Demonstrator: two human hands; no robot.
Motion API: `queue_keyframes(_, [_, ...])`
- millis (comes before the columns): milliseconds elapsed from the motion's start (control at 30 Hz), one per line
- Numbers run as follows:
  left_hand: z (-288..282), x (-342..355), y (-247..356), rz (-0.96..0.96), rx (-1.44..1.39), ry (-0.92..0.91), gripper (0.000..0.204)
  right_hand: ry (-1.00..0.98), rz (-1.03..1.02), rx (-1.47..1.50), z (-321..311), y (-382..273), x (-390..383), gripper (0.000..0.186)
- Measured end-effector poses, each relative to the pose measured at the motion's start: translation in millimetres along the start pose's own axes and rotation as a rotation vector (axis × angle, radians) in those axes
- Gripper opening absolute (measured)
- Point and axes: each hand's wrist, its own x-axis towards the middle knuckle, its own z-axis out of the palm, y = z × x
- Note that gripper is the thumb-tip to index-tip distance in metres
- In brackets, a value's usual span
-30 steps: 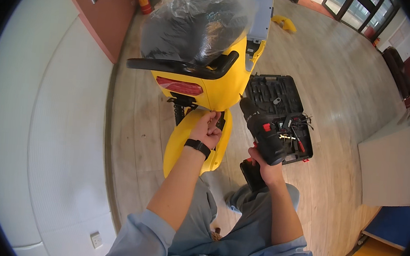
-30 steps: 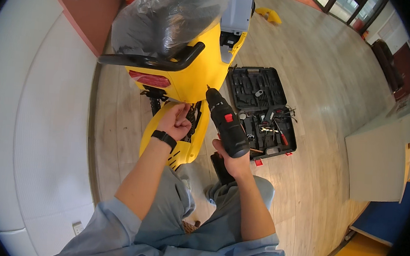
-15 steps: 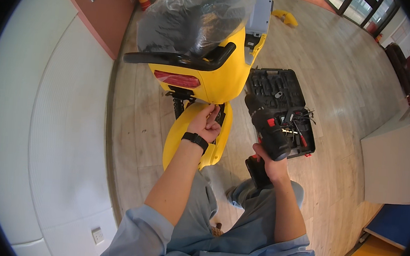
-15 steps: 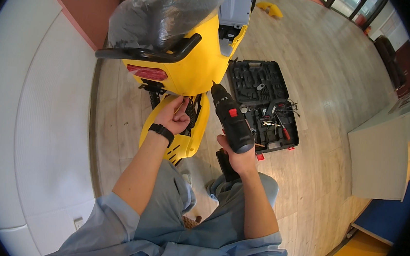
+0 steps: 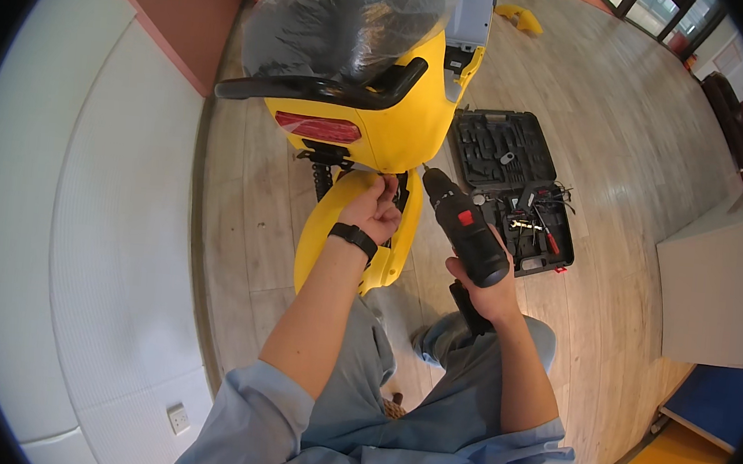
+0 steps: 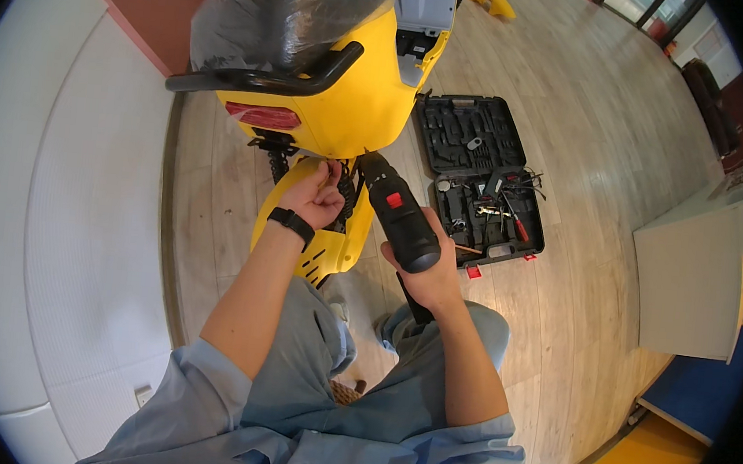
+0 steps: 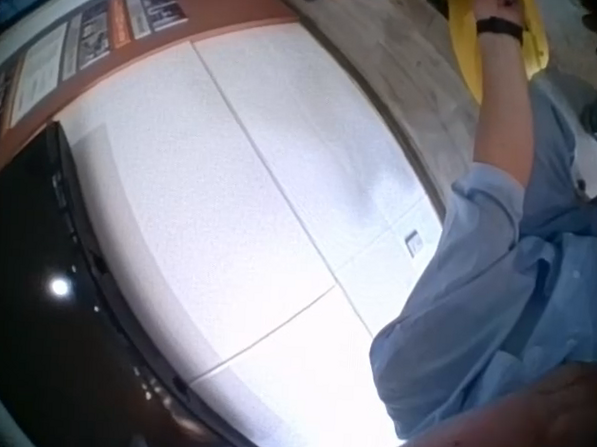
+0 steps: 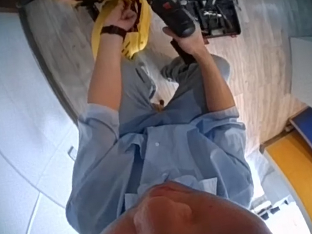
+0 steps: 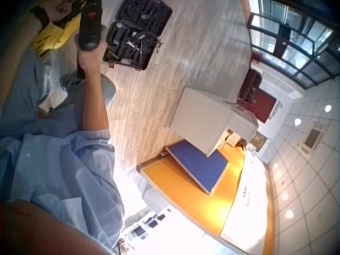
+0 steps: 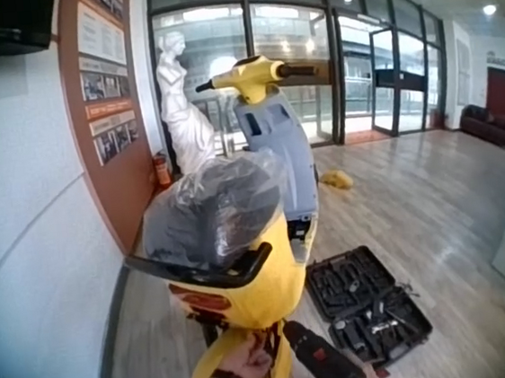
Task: Installing a license plate bracket or light assembly on the rear of a yellow electric scooter using an electric drill.
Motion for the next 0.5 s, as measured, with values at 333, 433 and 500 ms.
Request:
queue_keyframes(333, [6.0,8.3,0.0,0.089,0.099,0.032,0.016,-0.101,0.03,-0.113,2.0,-11.3,-2.0,0.047])
queue_keyframes(433, [3.4,12.4,-2.0,0.13,0.101,0.025,0.018,-0.106,-0.015,-0.112,4.4,-7.3,-3.4,0.048])
queue_keyframes(500, [1.5,14.5,-3.2,0.14,0.113,0.051,0.018,-0.109,-0.005,-0.117,5.9,-8.5,-4.8,0.049])
